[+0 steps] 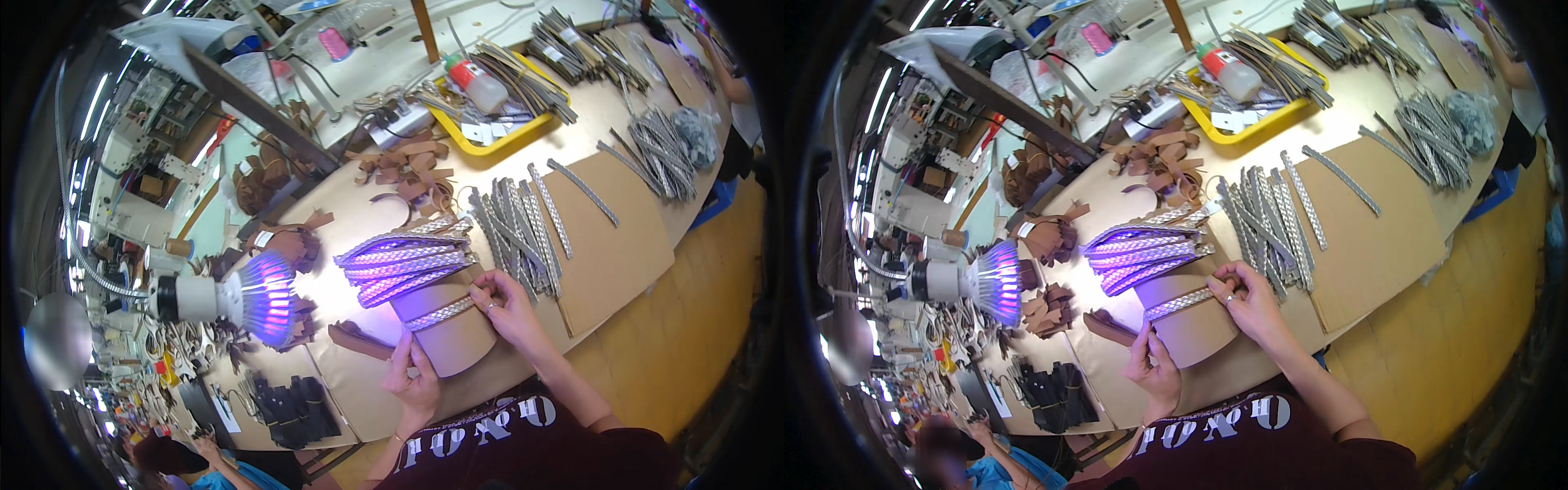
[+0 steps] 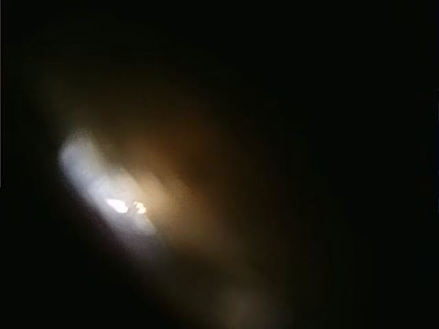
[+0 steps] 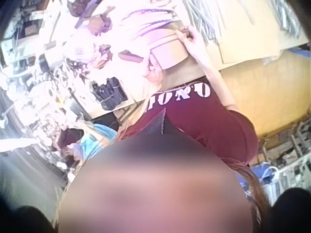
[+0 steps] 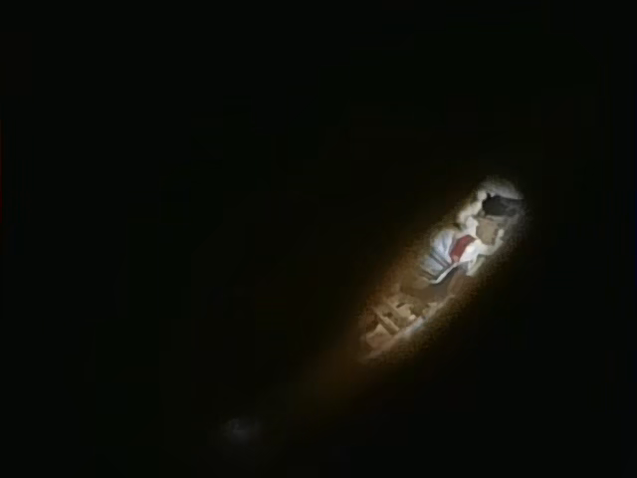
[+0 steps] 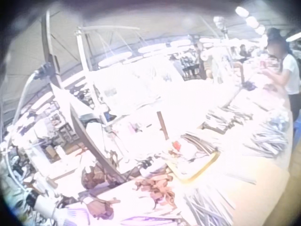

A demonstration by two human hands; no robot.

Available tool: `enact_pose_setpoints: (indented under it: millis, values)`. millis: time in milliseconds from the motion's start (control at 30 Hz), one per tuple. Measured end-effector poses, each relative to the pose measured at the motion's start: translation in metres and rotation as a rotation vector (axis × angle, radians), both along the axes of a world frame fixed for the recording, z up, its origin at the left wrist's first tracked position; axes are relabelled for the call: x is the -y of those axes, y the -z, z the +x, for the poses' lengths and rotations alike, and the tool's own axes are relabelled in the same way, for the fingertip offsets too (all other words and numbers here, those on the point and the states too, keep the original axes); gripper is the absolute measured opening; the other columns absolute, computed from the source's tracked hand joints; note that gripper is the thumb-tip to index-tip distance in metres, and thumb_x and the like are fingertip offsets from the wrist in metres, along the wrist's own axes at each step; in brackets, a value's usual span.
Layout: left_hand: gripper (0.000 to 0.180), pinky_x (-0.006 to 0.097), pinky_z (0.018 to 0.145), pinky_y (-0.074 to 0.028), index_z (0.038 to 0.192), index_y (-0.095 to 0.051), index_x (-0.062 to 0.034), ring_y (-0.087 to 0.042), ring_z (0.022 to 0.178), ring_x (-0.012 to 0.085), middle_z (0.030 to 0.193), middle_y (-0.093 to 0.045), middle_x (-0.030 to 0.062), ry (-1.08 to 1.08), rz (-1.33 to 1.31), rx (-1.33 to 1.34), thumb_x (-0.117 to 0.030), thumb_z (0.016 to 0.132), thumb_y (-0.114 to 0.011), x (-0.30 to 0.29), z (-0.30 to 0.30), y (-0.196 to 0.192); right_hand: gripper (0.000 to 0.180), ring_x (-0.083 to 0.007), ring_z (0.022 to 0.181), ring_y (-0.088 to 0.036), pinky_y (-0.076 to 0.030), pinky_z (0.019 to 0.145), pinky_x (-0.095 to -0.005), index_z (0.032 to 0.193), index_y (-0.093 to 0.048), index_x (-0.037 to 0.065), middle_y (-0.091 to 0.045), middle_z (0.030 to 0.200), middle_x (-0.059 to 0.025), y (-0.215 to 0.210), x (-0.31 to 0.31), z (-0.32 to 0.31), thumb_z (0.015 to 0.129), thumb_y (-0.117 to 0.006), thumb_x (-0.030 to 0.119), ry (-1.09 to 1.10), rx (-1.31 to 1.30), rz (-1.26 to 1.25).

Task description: The person repeatedly wraps silver braided straps around a cylindrical cardboard form, then removes them and places them on the table. The person also handles brown leather strips, folding and arranging them on the table.

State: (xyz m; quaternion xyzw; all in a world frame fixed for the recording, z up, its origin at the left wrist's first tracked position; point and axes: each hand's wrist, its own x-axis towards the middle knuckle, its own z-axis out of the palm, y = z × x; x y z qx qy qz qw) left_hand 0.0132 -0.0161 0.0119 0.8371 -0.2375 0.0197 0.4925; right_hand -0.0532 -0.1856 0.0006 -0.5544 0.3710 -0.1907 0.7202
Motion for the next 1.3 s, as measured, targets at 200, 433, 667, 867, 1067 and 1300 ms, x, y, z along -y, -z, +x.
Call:
enact_pose_setpoints:
  millis: [200,433,667,867,1067,1300]
  values:
    - [0.025,0.038,0.088,-0.052,0.111,-0.066,0.0021,-0.066,0.103,0.0322,0.111,-0.067,0.0197,0.075,-0.003,0.249,0.002,0.087,-0.06,0.0,0.015,-0.012,0.015,-0.0044,0.063,-0.05,-0.041,0.057,-0.0193,0.095,-0.061,0.001,-0.061,0.08,-0.0016,-0.018,0.004,-0.011,0.093,-0.065,0.015,-0.101,-0.018,-0.126]
    - [0.031,0.04,0.096,-0.047,0.116,-0.062,0.0011,-0.061,0.113,0.0348,0.13,-0.056,0.0226,0.018,-0.038,0.172,-0.001,0.085,-0.062,-0.004,0.006,-0.029,0.016,-0.0079,0.069,-0.056,-0.049,0.059,-0.0216,0.104,-0.051,0.001,-0.056,0.085,-0.0035,-0.061,0.015,-0.011,0.094,-0.062,0.006,-0.289,0.158,-0.006]
    - [0.048,0.049,0.104,-0.039,0.131,-0.054,-0.0029,-0.047,0.128,0.0385,0.141,-0.044,0.024,0.064,-0.154,0.503,-0.013,0.086,-0.067,-0.003,0.026,-0.056,0.013,-0.0092,0.068,-0.057,-0.05,0.059,-0.0225,0.102,-0.048,0.001,-0.054,0.088,-0.0055,-0.112,0.022,0.021,0.093,-0.058,0.0,-0.264,0.349,-0.092]
    - [0.069,0.055,0.11,-0.025,0.148,-0.034,-0.0068,-0.037,0.133,0.0416,0.146,-0.038,0.0228,0.196,0.12,0.412,-0.035,0.091,-0.062,0.038,0.076,-0.066,0.011,-0.0075,0.062,-0.056,-0.047,0.055,-0.0208,0.099,-0.05,0.002,-0.054,0.085,-0.0044,-0.115,0.029,0.058,0.094,-0.06,0.005,-0.132,0.247,-0.262]
    - [0.076,0.057,0.116,-0.005,0.152,-0.025,-0.0096,-0.013,0.146,0.0397,0.157,-0.018,0.0209,0.319,0.219,0.253,-0.045,0.092,-0.055,0.057,0.079,-0.053,0.011,-0.0057,0.059,-0.051,-0.04,0.05,-0.0196,0.096,-0.056,0.0,-0.054,0.091,-0.0047,-0.099,0.019,0.051,0.094,-0.062,0.009,0.015,-0.011,-0.781]
    - [0.056,0.053,0.106,-0.03,0.142,-0.043,-0.0086,-0.042,0.126,0.0398,0.142,-0.041,0.0219,0.129,0.122,0.348,-0.034,0.094,-0.057,0.037,0.077,-0.035,0.01,-0.0072,0.055,-0.039,-0.034,0.052,-0.0226,0.092,-0.059,-0.001,-0.055,0.098,-0.006,-0.099,0.012,0.033,0.087,-0.067,0.003,0.163,-0.074,-1.168]
